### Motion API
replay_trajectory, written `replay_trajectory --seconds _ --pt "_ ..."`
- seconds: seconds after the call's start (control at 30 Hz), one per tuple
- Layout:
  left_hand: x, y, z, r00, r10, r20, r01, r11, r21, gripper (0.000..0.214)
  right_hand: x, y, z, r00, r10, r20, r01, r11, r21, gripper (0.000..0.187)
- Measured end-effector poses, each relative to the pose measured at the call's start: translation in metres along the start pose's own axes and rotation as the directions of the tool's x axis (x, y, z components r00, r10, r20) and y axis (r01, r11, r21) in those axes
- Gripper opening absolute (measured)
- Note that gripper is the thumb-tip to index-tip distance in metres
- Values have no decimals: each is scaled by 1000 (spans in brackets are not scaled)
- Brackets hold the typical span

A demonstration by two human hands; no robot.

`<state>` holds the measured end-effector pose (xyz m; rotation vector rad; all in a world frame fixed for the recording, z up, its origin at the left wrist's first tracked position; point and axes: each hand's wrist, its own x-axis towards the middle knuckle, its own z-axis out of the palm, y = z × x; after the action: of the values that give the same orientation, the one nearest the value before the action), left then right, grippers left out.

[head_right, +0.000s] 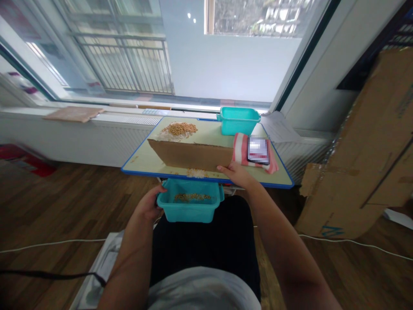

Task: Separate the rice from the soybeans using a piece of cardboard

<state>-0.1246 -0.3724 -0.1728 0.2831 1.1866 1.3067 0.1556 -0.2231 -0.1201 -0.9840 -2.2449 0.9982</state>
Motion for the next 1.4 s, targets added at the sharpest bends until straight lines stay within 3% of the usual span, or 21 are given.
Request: replay_trajectory --seconds 0.33,0.63,1.4 --pt "0 -1 0 1000 7 5 -7 1000 2 12 1 2 -1 1000 -16 17 16 1000 10 41" --pt "-1 -1 0 1000 7 1 -7 1000 13 13 -3 0 -2 998 59 14 -58 997 -44 38" --pt "-1 -1 2 1000 6 -9 -6 1000 3 13 -7 -2 2 1000 -28 6 28 999 43 41"
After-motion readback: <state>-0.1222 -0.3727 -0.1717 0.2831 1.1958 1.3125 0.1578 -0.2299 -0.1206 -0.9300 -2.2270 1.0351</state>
